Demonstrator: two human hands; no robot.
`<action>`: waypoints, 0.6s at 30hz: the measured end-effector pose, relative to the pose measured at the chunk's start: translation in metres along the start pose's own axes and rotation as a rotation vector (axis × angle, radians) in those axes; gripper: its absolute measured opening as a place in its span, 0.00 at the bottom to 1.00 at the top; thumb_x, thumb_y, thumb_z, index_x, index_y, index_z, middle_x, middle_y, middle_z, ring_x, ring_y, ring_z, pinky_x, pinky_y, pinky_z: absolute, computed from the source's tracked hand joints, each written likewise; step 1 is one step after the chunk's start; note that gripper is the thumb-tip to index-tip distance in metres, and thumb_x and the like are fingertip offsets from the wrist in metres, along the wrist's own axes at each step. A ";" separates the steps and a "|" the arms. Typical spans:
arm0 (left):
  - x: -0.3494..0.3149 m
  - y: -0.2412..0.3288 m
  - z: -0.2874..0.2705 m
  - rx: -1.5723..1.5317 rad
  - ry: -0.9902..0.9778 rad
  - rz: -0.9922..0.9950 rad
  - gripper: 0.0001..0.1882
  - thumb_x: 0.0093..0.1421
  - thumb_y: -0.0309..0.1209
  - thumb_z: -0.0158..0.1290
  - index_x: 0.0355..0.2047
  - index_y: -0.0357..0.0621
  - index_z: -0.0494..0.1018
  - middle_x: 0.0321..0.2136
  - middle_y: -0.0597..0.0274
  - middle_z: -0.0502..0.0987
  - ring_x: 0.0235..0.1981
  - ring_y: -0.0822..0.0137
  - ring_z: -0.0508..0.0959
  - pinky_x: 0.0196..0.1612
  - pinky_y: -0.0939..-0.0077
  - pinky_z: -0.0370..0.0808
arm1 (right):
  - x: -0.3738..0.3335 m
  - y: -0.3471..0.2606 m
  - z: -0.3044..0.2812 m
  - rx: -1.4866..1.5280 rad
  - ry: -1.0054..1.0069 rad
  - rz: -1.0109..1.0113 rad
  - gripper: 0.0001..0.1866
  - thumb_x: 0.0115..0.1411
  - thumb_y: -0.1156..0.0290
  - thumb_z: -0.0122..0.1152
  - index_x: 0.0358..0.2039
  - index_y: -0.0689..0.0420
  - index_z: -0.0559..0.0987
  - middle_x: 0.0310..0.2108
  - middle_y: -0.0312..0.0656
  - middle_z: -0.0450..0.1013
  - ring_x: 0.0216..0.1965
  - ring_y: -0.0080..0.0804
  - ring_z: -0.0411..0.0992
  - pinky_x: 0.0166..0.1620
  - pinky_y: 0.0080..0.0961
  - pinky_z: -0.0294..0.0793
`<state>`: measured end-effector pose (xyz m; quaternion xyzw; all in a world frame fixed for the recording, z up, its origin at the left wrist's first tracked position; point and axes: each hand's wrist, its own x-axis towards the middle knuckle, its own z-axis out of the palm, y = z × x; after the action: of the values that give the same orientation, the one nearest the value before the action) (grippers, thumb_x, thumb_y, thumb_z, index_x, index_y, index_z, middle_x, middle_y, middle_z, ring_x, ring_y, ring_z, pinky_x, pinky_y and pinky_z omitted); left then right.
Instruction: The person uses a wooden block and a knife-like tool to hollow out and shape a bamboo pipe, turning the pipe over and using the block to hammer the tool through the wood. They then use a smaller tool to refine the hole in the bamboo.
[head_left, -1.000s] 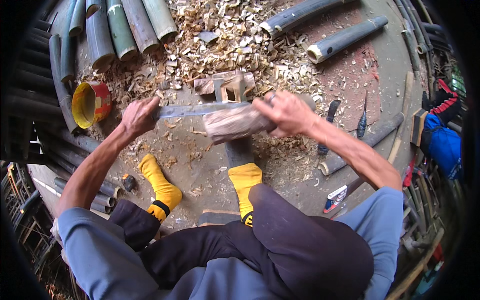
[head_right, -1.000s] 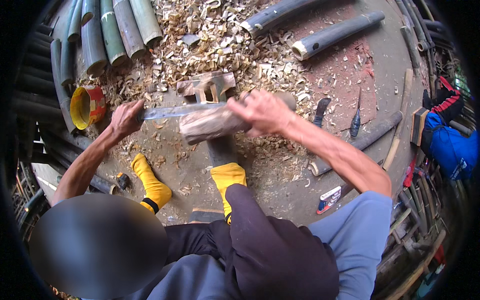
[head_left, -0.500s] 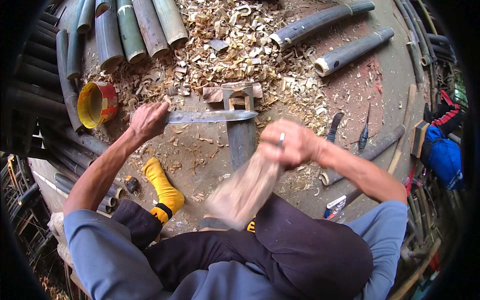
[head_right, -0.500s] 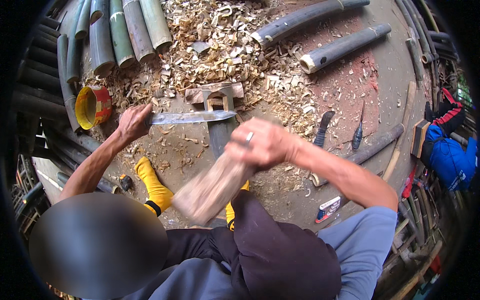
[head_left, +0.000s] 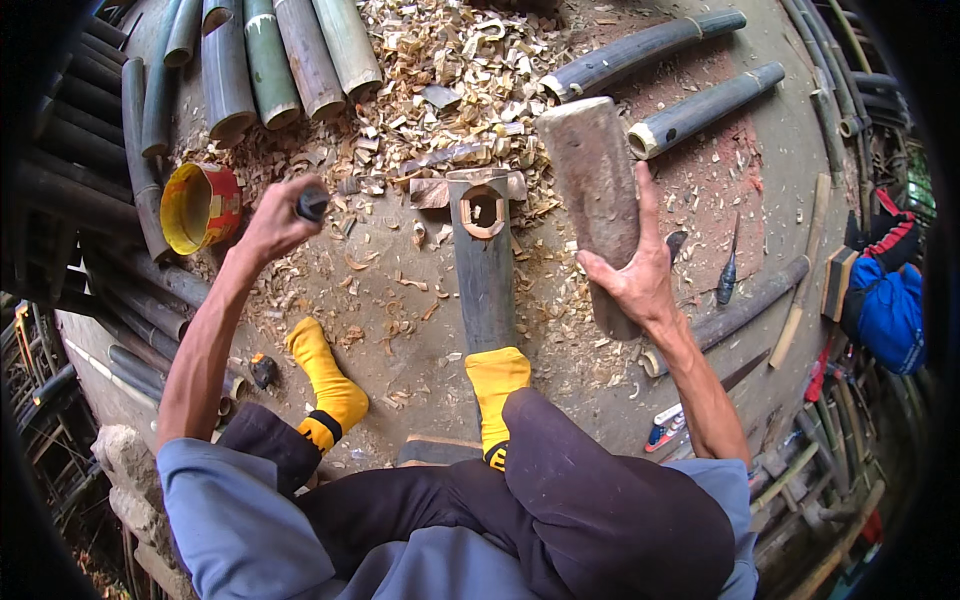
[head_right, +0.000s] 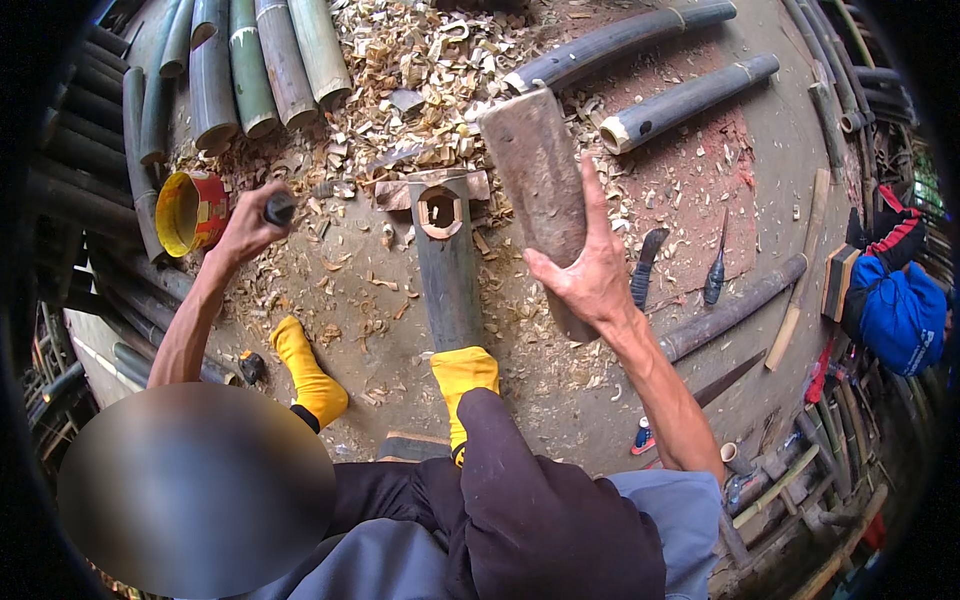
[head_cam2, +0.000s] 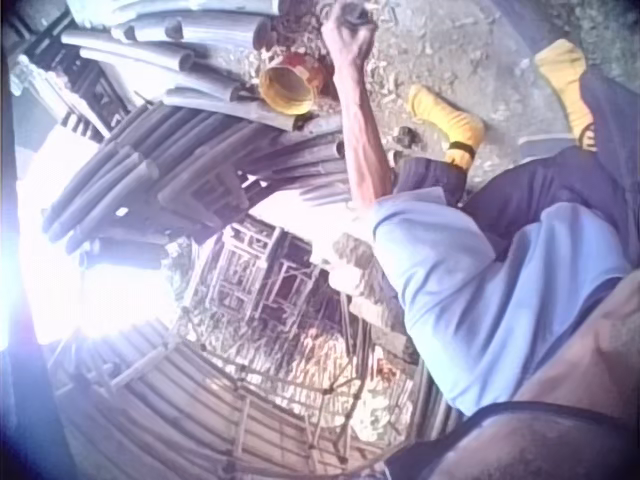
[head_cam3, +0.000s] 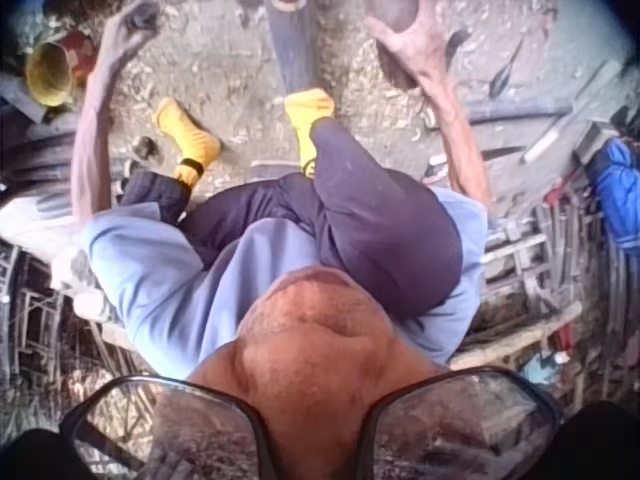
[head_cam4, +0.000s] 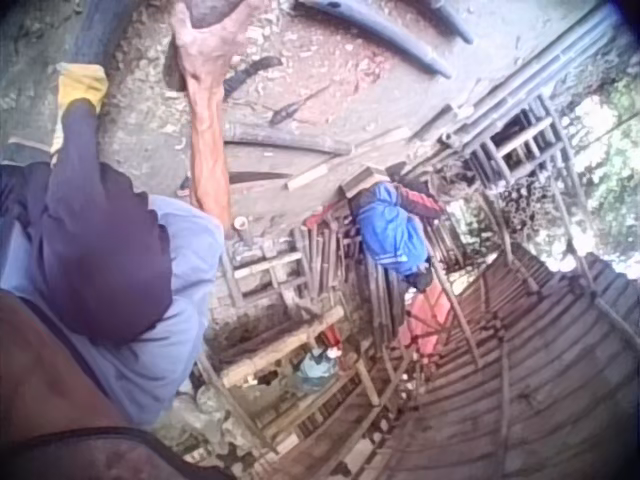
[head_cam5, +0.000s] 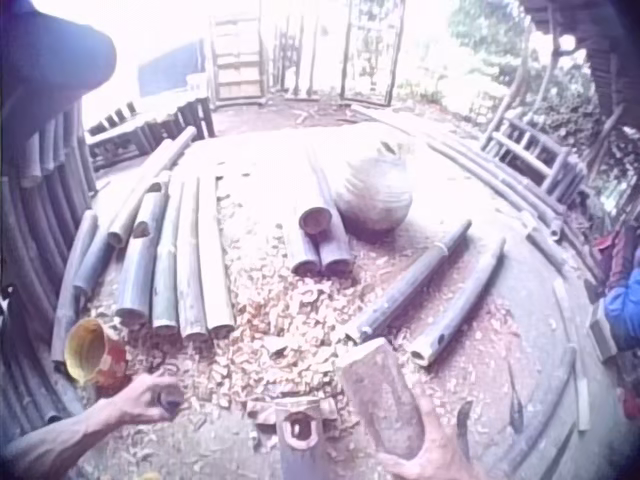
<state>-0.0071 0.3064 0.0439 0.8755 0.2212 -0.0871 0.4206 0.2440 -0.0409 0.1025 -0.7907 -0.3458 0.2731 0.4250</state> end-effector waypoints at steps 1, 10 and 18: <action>0.000 0.003 0.002 0.118 -0.086 -0.033 0.11 0.41 0.30 0.54 0.26 0.39 0.69 0.17 0.60 0.69 0.19 0.69 0.69 0.25 0.75 0.67 | -0.003 -0.001 0.002 -0.008 -0.001 0.004 0.55 0.43 0.70 0.66 0.66 0.45 0.41 0.53 0.57 0.65 0.49 0.49 0.70 0.53 0.38 0.71; 0.024 0.009 -0.001 0.324 -0.168 -0.087 0.12 0.40 0.34 0.56 0.23 0.38 0.72 0.18 0.52 0.75 0.18 0.58 0.75 0.26 0.66 0.71 | 0.000 0.006 0.022 -0.013 -0.116 0.116 0.53 0.44 0.69 0.65 0.66 0.42 0.44 0.52 0.59 0.65 0.52 0.53 0.68 0.54 0.40 0.69; 0.023 0.003 -0.002 0.342 -0.130 -0.083 0.12 0.40 0.34 0.56 0.23 0.38 0.72 0.18 0.53 0.76 0.19 0.59 0.75 0.27 0.66 0.71 | 0.011 0.008 0.025 -0.076 -0.136 0.068 0.52 0.44 0.72 0.64 0.66 0.42 0.44 0.52 0.59 0.65 0.51 0.52 0.68 0.53 0.39 0.70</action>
<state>0.0146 0.3134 0.0395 0.9170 0.2112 -0.1972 0.2751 0.2349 -0.0232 0.0821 -0.7971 -0.3569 0.3274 0.3605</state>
